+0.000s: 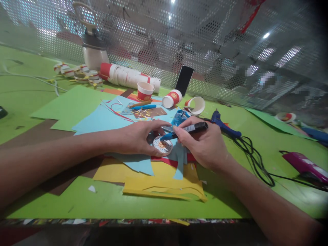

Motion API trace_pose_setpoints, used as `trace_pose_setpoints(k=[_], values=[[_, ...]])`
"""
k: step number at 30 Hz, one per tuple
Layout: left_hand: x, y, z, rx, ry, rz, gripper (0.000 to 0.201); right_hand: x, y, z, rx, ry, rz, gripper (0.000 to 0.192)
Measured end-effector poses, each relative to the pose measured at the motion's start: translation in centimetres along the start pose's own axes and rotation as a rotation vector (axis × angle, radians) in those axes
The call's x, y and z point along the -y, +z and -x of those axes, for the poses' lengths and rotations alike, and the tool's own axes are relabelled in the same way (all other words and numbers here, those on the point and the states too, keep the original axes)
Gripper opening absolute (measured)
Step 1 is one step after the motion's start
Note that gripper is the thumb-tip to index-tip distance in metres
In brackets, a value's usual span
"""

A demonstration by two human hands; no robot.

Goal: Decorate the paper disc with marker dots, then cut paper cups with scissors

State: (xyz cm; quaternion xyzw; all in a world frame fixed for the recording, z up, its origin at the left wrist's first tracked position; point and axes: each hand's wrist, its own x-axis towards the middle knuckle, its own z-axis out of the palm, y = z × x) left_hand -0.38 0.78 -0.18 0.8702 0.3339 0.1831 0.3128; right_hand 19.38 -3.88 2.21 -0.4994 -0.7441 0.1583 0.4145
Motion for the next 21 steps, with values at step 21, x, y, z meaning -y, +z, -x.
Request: trace_pose_setpoints(k=[21], values=[[-0.1, -0.11, 0.07, 0.004, -0.031, -0.009, 0.082, -0.48, -0.57, -0.08, -0.199, -0.005, -0.138, 0.023]])
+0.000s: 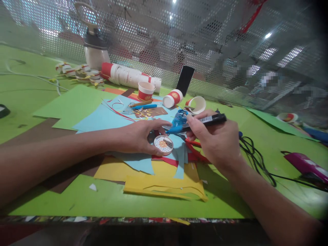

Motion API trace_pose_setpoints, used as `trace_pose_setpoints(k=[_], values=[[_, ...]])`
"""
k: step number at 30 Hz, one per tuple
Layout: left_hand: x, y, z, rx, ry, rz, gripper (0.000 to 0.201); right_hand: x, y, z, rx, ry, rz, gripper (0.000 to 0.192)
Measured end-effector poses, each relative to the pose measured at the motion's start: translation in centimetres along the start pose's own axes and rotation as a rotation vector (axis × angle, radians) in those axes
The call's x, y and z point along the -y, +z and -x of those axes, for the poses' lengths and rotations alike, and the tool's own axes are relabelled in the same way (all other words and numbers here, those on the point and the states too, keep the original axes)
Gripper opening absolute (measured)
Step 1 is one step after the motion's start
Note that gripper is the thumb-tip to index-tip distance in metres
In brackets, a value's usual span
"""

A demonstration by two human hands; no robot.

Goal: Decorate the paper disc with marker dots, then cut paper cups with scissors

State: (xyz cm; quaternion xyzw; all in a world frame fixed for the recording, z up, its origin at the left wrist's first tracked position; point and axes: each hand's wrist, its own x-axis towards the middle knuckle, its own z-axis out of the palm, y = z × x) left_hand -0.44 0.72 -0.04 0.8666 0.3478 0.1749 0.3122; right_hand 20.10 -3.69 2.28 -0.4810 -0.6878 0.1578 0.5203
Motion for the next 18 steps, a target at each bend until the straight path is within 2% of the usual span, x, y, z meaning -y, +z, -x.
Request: trace_pose_setpoints(k=[6, 10, 12, 14, 18], values=[[0.1, 0.1, 0.0, -0.009, 0.005, -0.003, 0.082, 0.0, -0.1, -0.1, 0.062, 0.015, 0.099, 0.016], [0.0, 0.1, 0.0, -0.003, 0.009, 0.021, 0.083, 0.3, -0.4, -0.1, 0.056, 0.017, 0.047, 0.013], [0.0, 0.1, 0.0, -0.005, 0.016, 0.036, 0.083, 0.4, -0.6, -0.4, -0.001, 0.018, -0.012, 0.013], [-0.1, 0.1, 0.0, -0.008, 0.016, 0.047, 0.082, 0.2, -0.8, -0.9, -0.114, 0.018, -0.094, 0.014], [0.0, 0.2, 0.1, 0.011, -0.007, 0.082, 0.082, -1.0, -1.5, -2.5, -0.295, -0.008, -0.277, 0.018]])
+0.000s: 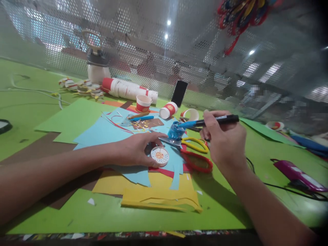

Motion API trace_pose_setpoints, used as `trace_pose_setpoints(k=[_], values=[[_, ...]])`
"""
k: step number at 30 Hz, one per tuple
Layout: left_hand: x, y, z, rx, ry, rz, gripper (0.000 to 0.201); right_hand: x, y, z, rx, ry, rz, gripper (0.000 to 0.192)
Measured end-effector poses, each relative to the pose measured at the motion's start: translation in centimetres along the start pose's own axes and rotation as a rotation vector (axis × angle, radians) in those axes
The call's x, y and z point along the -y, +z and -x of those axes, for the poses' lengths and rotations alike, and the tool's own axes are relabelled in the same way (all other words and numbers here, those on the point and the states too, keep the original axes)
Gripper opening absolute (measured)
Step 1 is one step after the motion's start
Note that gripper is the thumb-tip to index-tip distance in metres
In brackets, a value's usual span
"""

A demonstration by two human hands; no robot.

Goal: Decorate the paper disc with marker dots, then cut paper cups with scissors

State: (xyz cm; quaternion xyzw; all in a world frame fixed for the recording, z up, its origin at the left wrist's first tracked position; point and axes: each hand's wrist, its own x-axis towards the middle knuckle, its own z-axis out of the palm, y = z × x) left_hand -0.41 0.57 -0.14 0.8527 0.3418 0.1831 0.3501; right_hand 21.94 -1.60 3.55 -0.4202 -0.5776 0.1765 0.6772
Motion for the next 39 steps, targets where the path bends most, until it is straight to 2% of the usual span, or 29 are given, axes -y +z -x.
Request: trace_pose_setpoints(k=[5, 12, 22, 28, 33, 39], values=[[0.2, 0.1, 0.0, -0.027, -0.011, -0.001, 0.083, -1.6, -0.6, -1.4, -0.014, 0.015, 0.052, 0.019], [-0.1, 0.1, 0.1, -0.021, -0.021, 0.006, 0.082, -2.3, -0.8, -1.9, 0.007, 0.164, 0.057, 0.023], [0.0, 0.3, 0.1, -0.039, -0.021, -0.023, 0.082, -4.1, 0.1, -1.9, 0.176, 0.2, 0.265, 0.038], [0.0, 0.3, 0.1, -0.044, -0.008, -0.023, 0.081, -5.5, 0.2, -2.2, 0.249, 0.192, 0.368, 0.039], [0.0, 0.2, 0.1, -0.032, -0.016, -0.025, 0.081, -5.4, 0.1, -2.2, 0.229, 0.196, 0.345, 0.039], [0.2, 0.2, 0.1, -0.032, -0.004, -0.017, 0.081, -3.5, -0.7, -2.3, 0.082, 0.149, 0.208, 0.039]])
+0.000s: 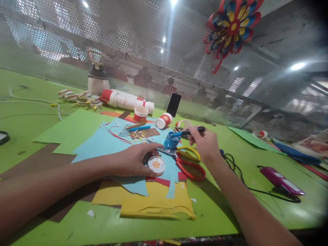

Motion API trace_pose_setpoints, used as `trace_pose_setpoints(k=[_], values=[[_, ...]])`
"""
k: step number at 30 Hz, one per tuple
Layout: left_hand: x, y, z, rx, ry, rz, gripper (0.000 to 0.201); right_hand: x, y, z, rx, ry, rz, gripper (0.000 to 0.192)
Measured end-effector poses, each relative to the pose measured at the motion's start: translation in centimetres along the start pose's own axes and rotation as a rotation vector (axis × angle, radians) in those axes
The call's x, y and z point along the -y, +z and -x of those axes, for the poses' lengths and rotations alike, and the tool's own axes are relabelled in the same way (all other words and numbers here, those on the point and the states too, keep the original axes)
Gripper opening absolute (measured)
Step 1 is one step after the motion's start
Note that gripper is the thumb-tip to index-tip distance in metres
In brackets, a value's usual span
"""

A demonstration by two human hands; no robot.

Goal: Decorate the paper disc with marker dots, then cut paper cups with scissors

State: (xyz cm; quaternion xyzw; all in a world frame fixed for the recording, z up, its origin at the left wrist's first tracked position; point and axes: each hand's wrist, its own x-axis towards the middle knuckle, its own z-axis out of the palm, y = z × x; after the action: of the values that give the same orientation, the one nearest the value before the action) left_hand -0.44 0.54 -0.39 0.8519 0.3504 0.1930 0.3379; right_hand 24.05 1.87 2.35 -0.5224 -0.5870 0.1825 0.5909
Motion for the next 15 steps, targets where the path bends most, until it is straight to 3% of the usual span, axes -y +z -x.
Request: trace_pose_setpoints(k=[5, 8, 15], values=[[-0.1, -0.1, 0.0, 0.004, -0.013, 0.009, 0.082, 1.5, -0.7, 0.1, -0.095, -0.025, -0.148, 0.038], [-0.2, -0.1, 0.1, 0.01, -0.021, 0.018, 0.081, 2.6, -0.9, 0.5, -0.115, 0.035, -0.271, 0.035], [-0.5, -0.1, -0.1, 0.002, 0.008, 0.024, 0.081, 4.4, -0.6, 2.0, 0.05, 0.161, -0.362, 0.032]])
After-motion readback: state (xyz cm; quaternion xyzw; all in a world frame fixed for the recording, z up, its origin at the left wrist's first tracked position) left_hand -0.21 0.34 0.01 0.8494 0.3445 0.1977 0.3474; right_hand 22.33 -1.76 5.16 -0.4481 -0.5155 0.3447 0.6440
